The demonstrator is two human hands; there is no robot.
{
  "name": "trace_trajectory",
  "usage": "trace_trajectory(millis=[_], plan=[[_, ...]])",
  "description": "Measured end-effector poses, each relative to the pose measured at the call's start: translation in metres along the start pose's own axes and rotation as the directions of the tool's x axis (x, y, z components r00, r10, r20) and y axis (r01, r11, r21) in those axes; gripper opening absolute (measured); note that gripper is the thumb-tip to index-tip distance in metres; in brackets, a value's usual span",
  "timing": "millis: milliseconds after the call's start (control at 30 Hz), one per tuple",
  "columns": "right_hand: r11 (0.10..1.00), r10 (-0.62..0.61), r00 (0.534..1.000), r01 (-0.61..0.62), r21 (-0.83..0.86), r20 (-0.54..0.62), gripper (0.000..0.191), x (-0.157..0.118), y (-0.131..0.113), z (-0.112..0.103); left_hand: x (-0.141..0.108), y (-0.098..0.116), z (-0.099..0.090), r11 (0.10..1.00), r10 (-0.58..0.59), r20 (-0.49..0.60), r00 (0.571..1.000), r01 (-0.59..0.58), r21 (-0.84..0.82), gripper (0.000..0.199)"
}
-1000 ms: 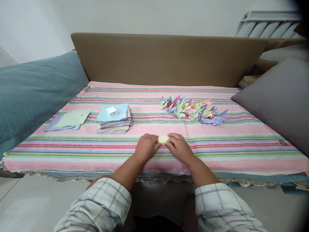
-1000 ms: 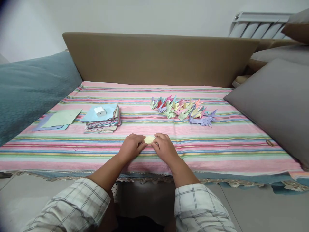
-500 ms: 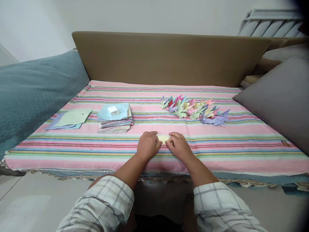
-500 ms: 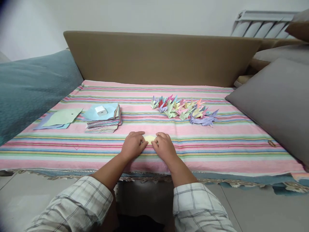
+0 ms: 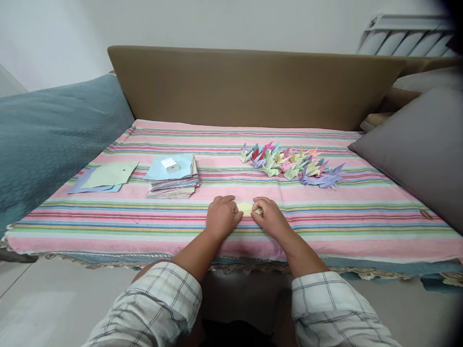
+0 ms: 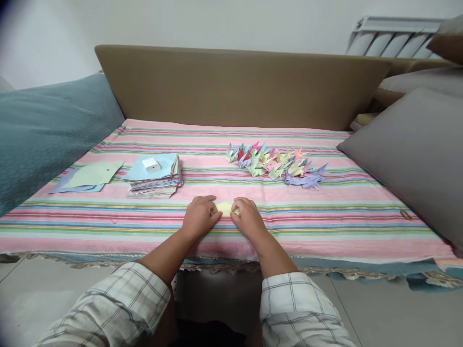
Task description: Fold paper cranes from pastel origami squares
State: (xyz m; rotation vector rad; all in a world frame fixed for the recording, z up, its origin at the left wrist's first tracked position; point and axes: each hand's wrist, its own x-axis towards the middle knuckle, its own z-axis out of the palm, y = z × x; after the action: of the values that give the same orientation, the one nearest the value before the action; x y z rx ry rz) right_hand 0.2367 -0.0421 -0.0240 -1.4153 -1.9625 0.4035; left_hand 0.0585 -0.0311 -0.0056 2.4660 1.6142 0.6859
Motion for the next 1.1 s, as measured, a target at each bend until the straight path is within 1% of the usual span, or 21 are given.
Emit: trace_trajectory(millis=[233, 333, 433, 533, 633, 700, 767, 800, 867, 933, 967, 1033, 1100], plan=[[0.999, -0.011, 1.000, 0.011, 0.033, 0.014, 0.023, -0.005, 0.004, -0.002, 0.000, 0.001, -0.003, 1.000, -0.023, 0.044, 0.999, 0.023, -0.009, 0.012], [0.998, -0.069, 0.997, 0.069, 0.005, 0.031, 0.033, -0.009, 0.006, -0.002, 0.001, 0.002, -0.003, 0.999, -0.046, 0.057, 0.997, 0.047, -0.008, 0.012], [0.988, -0.134, 0.990, 0.136, -0.068, 0.045, 0.041, -0.011, 0.006, 0.000, 0.001, 0.003, -0.004, 0.998, -0.056, 0.065, 0.996, 0.058, -0.016, 0.013], [0.979, -0.156, 0.987, 0.161, -0.125, 0.047, 0.042, -0.011, 0.006, 0.002, 0.001, 0.002, -0.005, 0.998, -0.051, 0.077, 0.996, 0.054, -0.041, 0.013], [0.978, -0.152, 0.988, 0.156, -0.137, 0.041, 0.040, -0.010, 0.005, 0.003, 0.003, -0.002, -0.006, 0.995, -0.050, 0.086, 0.995, 0.057, -0.080, 0.007], [0.977, -0.155, 0.987, 0.159, -0.141, 0.039, 0.039, -0.010, 0.005, 0.003, 0.005, -0.006, -0.007, 0.993, -0.039, 0.102, 0.994, 0.049, -0.104, 0.006], [0.976, -0.161, 0.986, 0.164, -0.145, 0.035, 0.038, -0.009, 0.005, 0.002, 0.005, -0.009, -0.007, 0.992, 0.005, 0.113, 0.994, 0.010, -0.126, 0.009], [0.976, -0.162, 0.986, 0.165, -0.145, 0.033, 0.039, -0.009, 0.005, 0.002, 0.004, -0.010, -0.007, 0.992, 0.028, 0.102, 0.994, -0.014, -0.129, 0.012], [0.976, -0.160, 0.987, 0.163, -0.142, 0.030, 0.039, -0.009, 0.005, 0.002, 0.000, -0.010, -0.006, 0.993, 0.068, 0.035, 0.997, -0.064, -0.096, 0.017], [0.977, -0.159, 0.987, 0.162, -0.138, 0.029, 0.040, -0.009, 0.005, 0.002, -0.007, -0.006, -0.005, 0.991, 0.132, -0.057, 0.990, -0.132, -0.005, 0.020], [0.977, -0.161, 0.987, 0.163, -0.137, 0.028, 0.040, -0.009, 0.005, 0.002, -0.011, -0.003, -0.005, 0.979, 0.202, -0.070, 0.977, -0.200, 0.044, 0.019], [0.976, -0.164, 0.986, 0.166, -0.138, 0.028, 0.040, -0.008, 0.005, 0.002, -0.019, 0.003, -0.003, 0.930, 0.360, -0.045, 0.932, -0.355, 0.101, 0.021], [0.977, -0.161, 0.987, 0.163, -0.137, 0.029, 0.039, -0.008, 0.005, 0.002, -0.025, 0.007, 0.000, 0.898, 0.422, -0.019, 0.906, -0.415, 0.144, 0.022]])
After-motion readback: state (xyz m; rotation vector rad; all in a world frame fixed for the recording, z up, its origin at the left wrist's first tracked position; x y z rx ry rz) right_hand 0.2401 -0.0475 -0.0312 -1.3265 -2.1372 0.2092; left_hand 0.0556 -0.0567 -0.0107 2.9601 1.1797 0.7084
